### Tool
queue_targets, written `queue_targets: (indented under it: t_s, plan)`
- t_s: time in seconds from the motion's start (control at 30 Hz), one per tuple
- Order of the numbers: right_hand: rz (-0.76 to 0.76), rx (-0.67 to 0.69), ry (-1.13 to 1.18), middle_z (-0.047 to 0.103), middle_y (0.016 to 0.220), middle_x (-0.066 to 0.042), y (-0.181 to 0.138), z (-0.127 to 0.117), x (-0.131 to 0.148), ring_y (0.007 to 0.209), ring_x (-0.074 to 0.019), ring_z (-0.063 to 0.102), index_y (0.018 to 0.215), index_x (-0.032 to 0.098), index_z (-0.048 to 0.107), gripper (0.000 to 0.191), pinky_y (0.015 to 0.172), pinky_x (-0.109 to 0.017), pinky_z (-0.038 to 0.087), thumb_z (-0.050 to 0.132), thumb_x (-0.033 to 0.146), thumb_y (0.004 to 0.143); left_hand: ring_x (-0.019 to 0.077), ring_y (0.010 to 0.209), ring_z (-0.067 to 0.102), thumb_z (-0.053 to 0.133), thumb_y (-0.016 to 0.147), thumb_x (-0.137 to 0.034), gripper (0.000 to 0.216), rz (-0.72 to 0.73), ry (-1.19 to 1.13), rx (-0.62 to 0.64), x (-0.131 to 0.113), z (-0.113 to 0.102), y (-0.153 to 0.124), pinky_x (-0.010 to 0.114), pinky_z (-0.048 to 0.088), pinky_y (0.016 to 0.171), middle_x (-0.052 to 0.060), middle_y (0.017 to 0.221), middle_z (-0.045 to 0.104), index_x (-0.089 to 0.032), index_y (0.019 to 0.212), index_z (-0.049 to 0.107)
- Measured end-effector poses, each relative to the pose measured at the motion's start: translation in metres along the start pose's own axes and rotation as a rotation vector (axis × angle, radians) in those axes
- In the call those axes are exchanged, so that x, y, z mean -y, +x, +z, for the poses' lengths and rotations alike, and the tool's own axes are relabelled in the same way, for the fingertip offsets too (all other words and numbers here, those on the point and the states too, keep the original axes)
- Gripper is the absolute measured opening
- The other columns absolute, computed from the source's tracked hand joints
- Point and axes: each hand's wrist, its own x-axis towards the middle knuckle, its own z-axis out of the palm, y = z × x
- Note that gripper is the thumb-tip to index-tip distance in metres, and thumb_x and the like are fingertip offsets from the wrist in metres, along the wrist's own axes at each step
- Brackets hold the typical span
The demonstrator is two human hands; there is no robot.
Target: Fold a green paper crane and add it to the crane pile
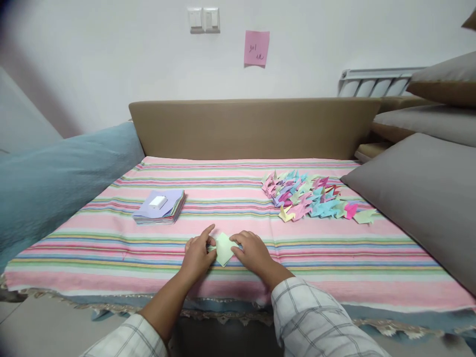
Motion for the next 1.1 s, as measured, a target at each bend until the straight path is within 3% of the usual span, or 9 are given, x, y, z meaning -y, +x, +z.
queue_targets:
  t_s: [0.33,0.53,0.73,0.87,1.1]
  plan:
    - [-0.030,0.037,0.002,0.062,0.090,-0.004,0.012,0.005,0.006,0.084,-0.0182,0.053,0.103,0.020,0.061,0.024,0.078,-0.032,0.040,0.060,0.025,0.079,0.0184,0.094,0.054,0.050,0.071,-0.012,0.069,-0.001,-0.083,-0.048,0.013,0.000,-0.001,0.038,0.031,0.097,0.000,0.091,0.063,-0.022,0.136,0.032]
    - [-0.057,0.033,-0.027,0.062,0.092,-0.004,0.013,0.008,0.004,0.088,-0.0187,0.053,0.099,0.020,0.061,0.020,0.081,-0.033,0.040,0.059,0.028,0.081,0.0202,0.100,0.053,0.049,0.068,-0.009,0.071,-0.002,-0.092,-0.019,0.009,-0.001,-0.002,0.042,0.025,0.101,0.002,0.097,0.063,-0.024,0.135,0.036]
    - [-0.064,0.026,-0.059,0.061,0.094,-0.005,0.012,0.011,0.003,0.091,-0.0194,0.052,0.098,0.022,0.063,0.018,0.082,-0.034,0.040,0.058,0.028,0.082,0.0200,0.104,0.052,0.054,0.067,-0.011,0.068,-0.023,-0.107,-0.079,0.003,0.002,-0.001,0.045,0.016,0.106,0.001,0.097,0.064,-0.025,0.132,0.039]
    - [-0.055,0.020,-0.073,0.060,0.093,-0.005,0.009,0.012,0.004,0.091,-0.0199,0.052,0.099,0.022,0.063,0.018,0.082,-0.034,0.040,0.058,0.027,0.082,0.0195,0.106,0.052,0.055,0.070,-0.014,0.059,0.035,-0.072,-0.100,0.000,0.004,-0.001,0.046,0.012,0.106,-0.001,0.094,0.067,-0.027,0.126,0.042]
    - [-0.046,-0.005,-0.107,0.059,0.090,-0.005,0.006,0.011,0.006,0.087,-0.0199,0.050,0.093,0.020,0.064,0.015,0.080,-0.033,0.039,0.059,0.030,0.082,0.0190,0.096,0.057,0.057,0.068,-0.014,0.049,0.125,0.005,-0.075,0.001,0.007,0.001,0.042,0.023,0.099,-0.001,0.090,0.067,-0.023,0.115,0.046]
